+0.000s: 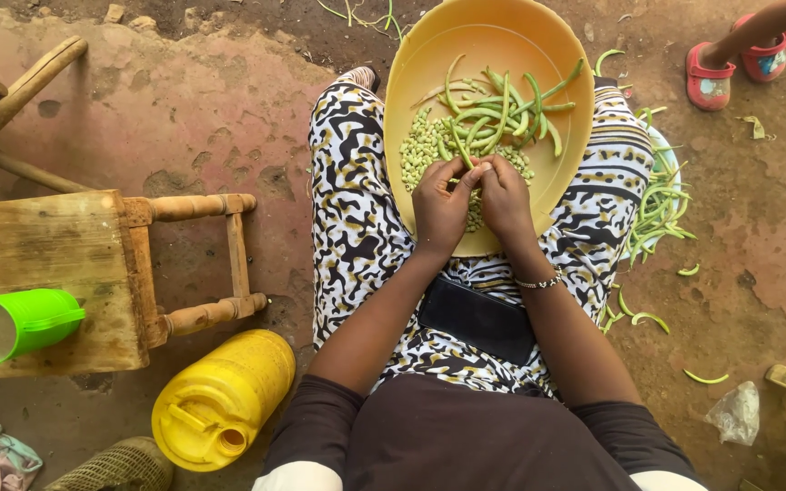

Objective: Shelling green beans by hand into a plastic bowl while sitting on the floor

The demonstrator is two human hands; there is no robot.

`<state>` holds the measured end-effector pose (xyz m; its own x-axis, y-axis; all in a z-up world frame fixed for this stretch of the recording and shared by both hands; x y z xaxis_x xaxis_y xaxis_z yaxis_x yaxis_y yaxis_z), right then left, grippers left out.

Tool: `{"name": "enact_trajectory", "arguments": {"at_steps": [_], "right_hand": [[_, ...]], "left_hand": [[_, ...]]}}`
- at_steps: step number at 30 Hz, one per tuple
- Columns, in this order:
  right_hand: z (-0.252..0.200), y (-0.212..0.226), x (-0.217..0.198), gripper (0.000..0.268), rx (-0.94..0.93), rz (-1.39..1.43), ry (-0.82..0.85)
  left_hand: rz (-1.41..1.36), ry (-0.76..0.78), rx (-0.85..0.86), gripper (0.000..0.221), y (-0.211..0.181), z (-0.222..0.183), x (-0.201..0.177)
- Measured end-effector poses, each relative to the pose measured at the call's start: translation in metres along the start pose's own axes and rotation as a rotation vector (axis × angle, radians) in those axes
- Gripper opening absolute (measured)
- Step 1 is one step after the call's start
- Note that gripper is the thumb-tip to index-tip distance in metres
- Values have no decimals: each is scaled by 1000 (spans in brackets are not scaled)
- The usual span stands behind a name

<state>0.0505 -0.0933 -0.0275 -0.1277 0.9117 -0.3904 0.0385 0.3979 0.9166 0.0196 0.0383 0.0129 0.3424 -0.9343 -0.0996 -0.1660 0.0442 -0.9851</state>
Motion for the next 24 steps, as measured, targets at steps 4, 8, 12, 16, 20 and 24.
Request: {"name": "enact_trajectory", "arguments": {"at_steps": [4,8,12,16,20,24], "right_hand": [[8,-33,7,29,101,328,-13],[8,-30,6,25,63,526,28],[1,7,-2,22,26,541,-15],[8,-7,-8,25,-14,534,-40],[12,-26,2,25,-60,478,59],[13,-30,5,30,-54,482,136]], "left_hand": [[27,23,47,17,-1,-1,-1],[-3,6,-20,19,9,4,-1],[-189,-29,-212,25,56,15,8],[-199,-11,-228,26,51,13,11],[-216,2,-258,28,52,15,7],[-201,11,-276,29,42,12,3]]}}
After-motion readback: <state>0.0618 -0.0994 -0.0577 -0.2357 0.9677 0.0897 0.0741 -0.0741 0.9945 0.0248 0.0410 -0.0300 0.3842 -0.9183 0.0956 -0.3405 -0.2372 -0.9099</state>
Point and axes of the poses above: each hand's wrist, its own z-axis towards the middle knuckle, its own x-axis out of the palm, y = z × x, the point moved 3 cm from there along z, towards the middle knuckle, and after that the axes turned 9 degrees about -x, right-handed, at the moved point
